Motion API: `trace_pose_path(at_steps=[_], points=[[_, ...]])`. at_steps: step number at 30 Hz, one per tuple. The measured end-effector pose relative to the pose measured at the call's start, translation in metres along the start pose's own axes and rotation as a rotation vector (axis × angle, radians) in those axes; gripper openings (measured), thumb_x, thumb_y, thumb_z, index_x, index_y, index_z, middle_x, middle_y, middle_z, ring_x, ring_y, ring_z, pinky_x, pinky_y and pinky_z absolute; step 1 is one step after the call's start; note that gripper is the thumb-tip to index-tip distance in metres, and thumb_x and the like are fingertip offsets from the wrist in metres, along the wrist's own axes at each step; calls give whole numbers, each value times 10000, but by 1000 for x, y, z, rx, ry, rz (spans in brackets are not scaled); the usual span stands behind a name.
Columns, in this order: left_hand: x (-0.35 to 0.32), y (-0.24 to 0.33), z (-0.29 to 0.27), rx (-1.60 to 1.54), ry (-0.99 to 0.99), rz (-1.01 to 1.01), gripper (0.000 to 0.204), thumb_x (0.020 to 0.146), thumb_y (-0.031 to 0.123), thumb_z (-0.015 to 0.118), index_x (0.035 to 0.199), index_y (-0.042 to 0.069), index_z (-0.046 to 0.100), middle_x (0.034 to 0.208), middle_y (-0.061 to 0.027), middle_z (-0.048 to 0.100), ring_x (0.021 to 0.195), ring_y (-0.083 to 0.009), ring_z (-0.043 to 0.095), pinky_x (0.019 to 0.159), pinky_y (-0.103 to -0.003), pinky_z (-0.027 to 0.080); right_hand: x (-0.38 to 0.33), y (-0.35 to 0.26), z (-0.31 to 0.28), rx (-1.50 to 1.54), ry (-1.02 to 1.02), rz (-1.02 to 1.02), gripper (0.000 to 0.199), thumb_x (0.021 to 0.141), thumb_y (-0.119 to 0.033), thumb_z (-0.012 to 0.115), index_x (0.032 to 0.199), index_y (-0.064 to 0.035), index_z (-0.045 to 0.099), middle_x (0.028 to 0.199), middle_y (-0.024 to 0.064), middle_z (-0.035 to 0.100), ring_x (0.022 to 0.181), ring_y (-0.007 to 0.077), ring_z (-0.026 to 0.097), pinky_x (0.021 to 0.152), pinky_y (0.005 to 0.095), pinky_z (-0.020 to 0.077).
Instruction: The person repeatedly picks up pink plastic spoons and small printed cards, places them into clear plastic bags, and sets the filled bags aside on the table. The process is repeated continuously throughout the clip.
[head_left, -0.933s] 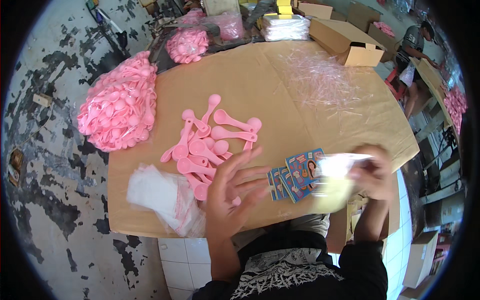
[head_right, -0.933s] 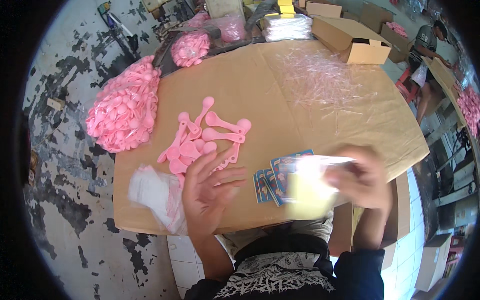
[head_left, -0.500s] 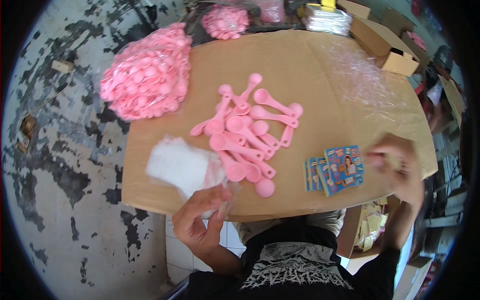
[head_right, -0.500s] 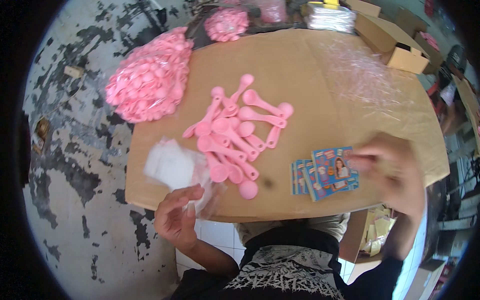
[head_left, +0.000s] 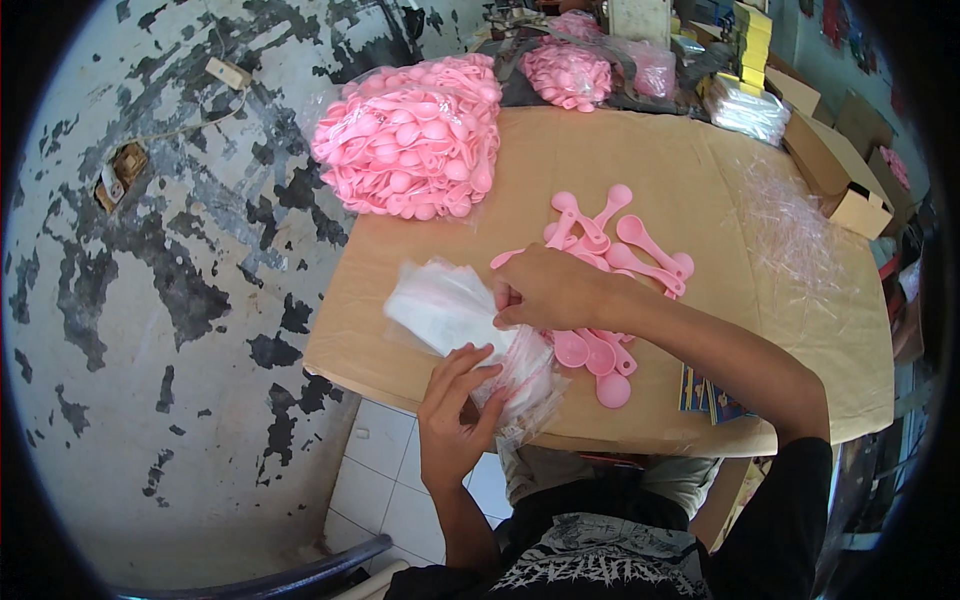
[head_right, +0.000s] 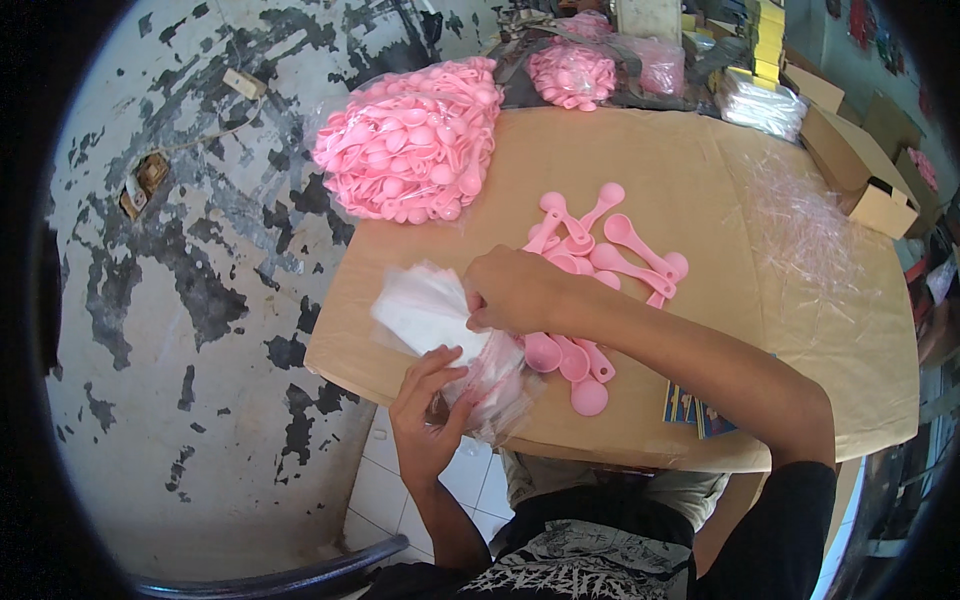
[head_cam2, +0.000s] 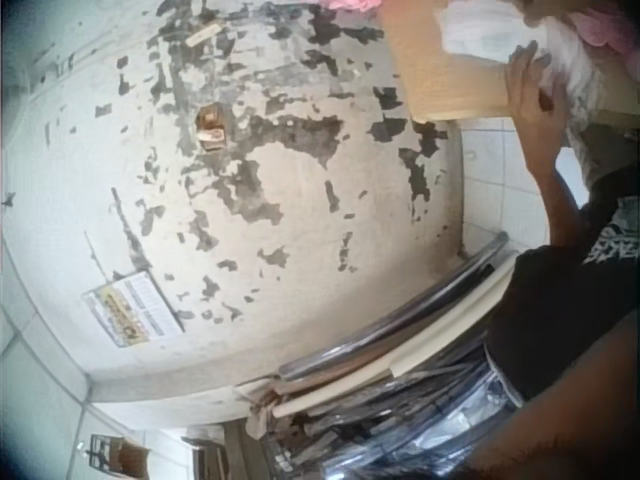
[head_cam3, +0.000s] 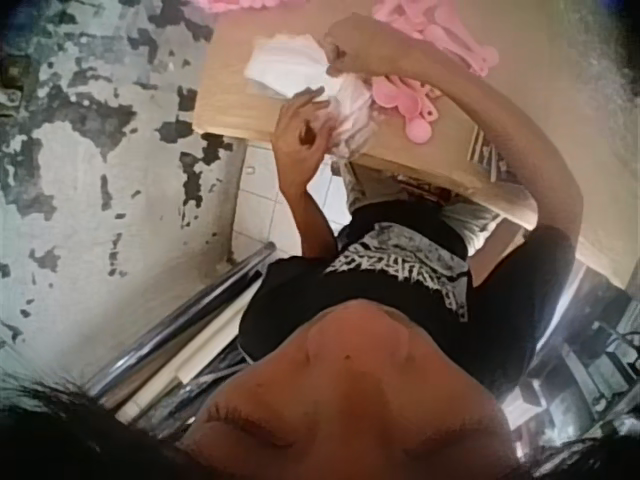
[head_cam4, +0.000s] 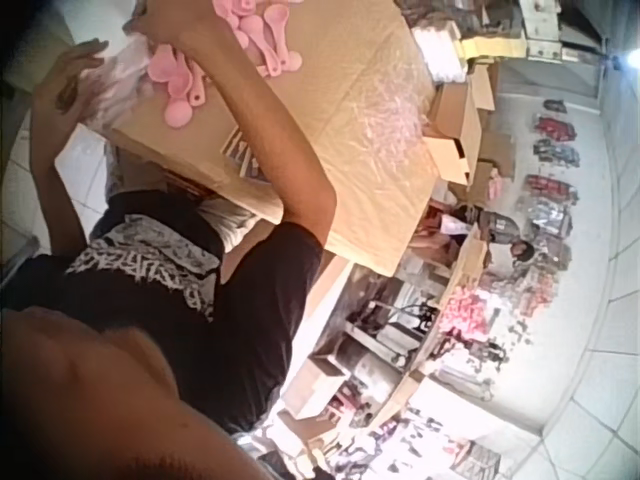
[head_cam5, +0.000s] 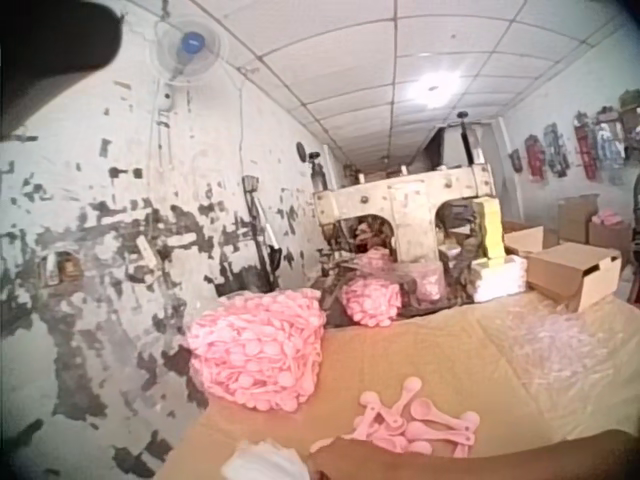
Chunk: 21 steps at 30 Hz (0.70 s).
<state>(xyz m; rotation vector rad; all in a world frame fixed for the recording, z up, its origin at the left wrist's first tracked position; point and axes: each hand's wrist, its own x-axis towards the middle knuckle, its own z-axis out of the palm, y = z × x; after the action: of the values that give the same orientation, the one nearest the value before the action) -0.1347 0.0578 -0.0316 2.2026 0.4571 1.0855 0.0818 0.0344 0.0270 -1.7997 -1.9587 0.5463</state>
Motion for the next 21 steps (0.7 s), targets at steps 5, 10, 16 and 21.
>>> trace_pose_path(at_steps=[5, 10, 16, 21], points=[[-3, -10, 0, 49, 7, -13, 211, 768, 2, 684, 979, 16, 695, 1143, -136, 643, 1157, -334, 564, 1034, -455, 403, -8, -4, -3, -44, 14, -21, 207, 864, -197, 628, 902, -1, 681, 773, 140, 672, 700, 272, 653, 673, 369, 504], [-8, -12, 7, 82, -18, 25, 182, 790, -5, 661, 967, 9, 700, 1108, -143, 649, 1151, -333, 567, 1036, -455, 401, -24, 5, -16, -45, 84, 58, 200, 879, -159, 573, 842, 15, 664, 774, 153, 656, 696, 302, 643, 682, 396, 502], [4, 15, 15, -142, -11, -42, 240, 815, 134, 687, 1009, -5, 693, 1184, -159, 635, 1214, -335, 537, 1083, -449, 346, -102, -27, -60, 238, 248, 55, 174, 897, -149, 609, 956, 1, 675, 768, 139, 653, 708, 252, 639, 684, 362, 496], [25, 84, 73, -1057, -112, -472, 488, 984, 280, 482, 1253, -127, 484, 1280, -263, 540, 1192, -341, 548, 1049, -436, 403, -178, -37, -66, 224, 46, 192, 172, 863, -128, 666, 997, -20, 672, 818, 123, 665, 793, 228, 642, 677, 330, 507]])
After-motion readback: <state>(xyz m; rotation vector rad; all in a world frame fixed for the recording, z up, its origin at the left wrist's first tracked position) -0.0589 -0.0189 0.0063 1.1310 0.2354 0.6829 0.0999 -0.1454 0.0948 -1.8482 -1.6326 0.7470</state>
